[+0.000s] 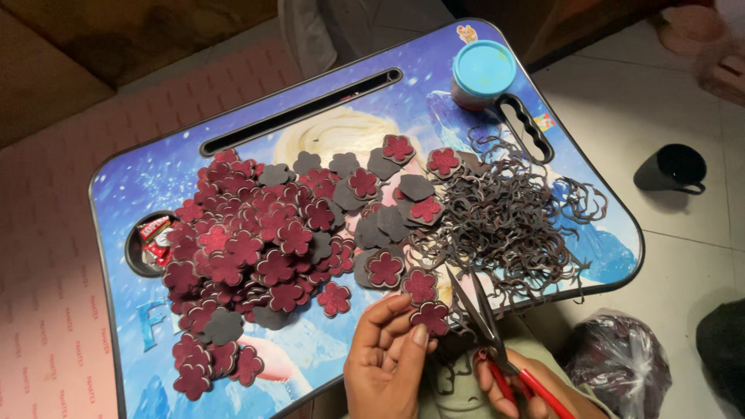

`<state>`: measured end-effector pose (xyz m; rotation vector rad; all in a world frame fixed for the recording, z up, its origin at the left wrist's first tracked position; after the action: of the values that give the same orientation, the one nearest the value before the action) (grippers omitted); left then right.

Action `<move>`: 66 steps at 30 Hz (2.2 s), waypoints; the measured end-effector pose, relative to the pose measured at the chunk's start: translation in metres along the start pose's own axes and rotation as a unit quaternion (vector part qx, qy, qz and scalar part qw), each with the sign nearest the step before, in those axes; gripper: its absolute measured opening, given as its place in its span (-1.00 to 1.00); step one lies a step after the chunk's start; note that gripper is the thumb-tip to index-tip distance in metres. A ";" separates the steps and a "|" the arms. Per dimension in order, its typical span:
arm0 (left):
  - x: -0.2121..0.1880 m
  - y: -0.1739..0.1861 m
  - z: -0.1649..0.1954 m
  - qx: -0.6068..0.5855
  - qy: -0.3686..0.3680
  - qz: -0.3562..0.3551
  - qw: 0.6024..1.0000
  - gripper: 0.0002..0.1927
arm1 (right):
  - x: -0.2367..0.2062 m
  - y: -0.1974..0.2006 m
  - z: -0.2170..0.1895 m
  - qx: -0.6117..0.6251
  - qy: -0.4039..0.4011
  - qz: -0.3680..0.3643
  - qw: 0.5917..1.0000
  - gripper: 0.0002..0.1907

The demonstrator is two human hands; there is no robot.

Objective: The person sits at a small table holding a foam flower cutout in one hand and scissors in the other, trimming the dark edge around each flower shape. Trimmed flowers are placed on a growing pile on the table while a pile of trimmed-off scrap accumulates beside it.

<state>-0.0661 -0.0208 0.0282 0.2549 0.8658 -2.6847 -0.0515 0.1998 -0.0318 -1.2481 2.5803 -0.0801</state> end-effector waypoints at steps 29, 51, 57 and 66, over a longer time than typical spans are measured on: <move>-0.011 0.008 0.143 0.505 -0.451 0.203 0.707 -0.49 | 0.017 0.037 0.060 0.296 -0.226 0.289 0.882 -0.33; 0.017 -0.032 0.080 0.563 -0.355 -0.001 0.746 -0.62 | 0.011 0.037 0.089 0.249 -0.298 0.337 0.858 -0.41; 0.017 -0.039 0.067 0.574 -0.337 -0.064 0.743 -0.54 | -0.004 0.038 0.096 0.226 -0.307 0.347 0.857 -0.43; 0.015 -0.032 0.084 0.510 -0.361 -0.018 0.780 -0.79 | -0.031 0.039 0.080 0.206 -0.309 0.371 0.851 -0.44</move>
<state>-0.0969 -0.0500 0.1089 -0.5569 -0.8432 -2.6169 -0.0414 0.2544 -0.1086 -0.0408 2.1148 -0.0575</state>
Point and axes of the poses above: each hand's wrist, its own x-axis towards the middle knuckle, its own y-axis out of the back of the hand, z = x × y, the point moved 6 cm from there along x, towards the middle knuckle, and after that the axes turned 5 degrees about -x, right-handed, at the moved point
